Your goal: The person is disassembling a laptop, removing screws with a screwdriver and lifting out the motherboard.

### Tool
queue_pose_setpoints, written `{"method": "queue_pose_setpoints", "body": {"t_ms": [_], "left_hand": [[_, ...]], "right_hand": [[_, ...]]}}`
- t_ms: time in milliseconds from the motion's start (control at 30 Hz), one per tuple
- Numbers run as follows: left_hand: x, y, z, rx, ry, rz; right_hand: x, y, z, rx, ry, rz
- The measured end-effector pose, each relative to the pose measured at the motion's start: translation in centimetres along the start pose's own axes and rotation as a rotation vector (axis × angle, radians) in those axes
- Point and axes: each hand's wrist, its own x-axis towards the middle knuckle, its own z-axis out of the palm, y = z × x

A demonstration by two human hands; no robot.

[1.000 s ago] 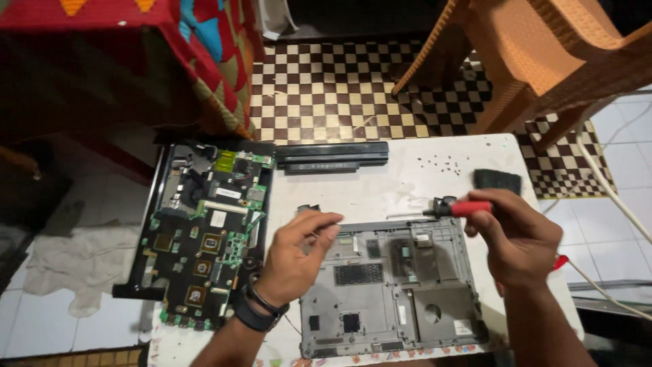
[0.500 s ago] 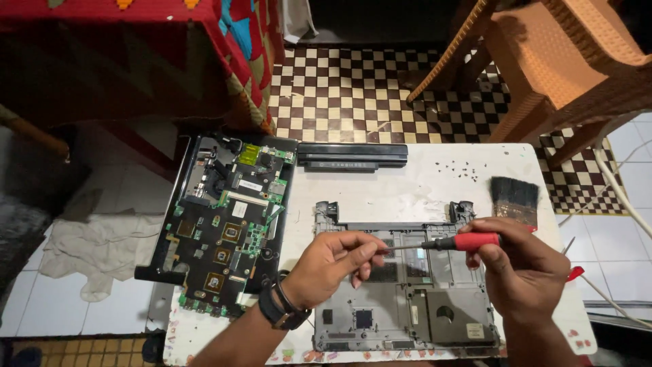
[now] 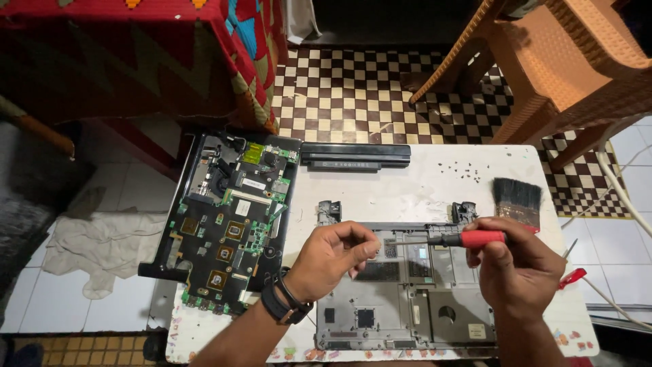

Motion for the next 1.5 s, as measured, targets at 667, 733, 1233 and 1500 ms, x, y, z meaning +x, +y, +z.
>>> {"method": "queue_pose_setpoints", "body": {"t_ms": [667,733,1233,1500], "left_hand": [[0.0,0.8,0.9,0.28,0.055,0.404],[0.1,0.8,0.8,0.284,0.057,0.411],[0.2,0.7,0.7,0.334,0.048,0.426],[0.4,-0.1,0.4,0.219,0.072,0.357]], "right_hand": [[-0.8,0.8,-0.1,0.043,-0.023,-0.022],[-0.8,1.0,-0.1,0.042,-0.012,-0.02],[-0.3,0.8,-0.2,-0.156,-0.086,-0.185],[-0.8,2.8,-1.9,0.051,-0.244,-0.179]]}}
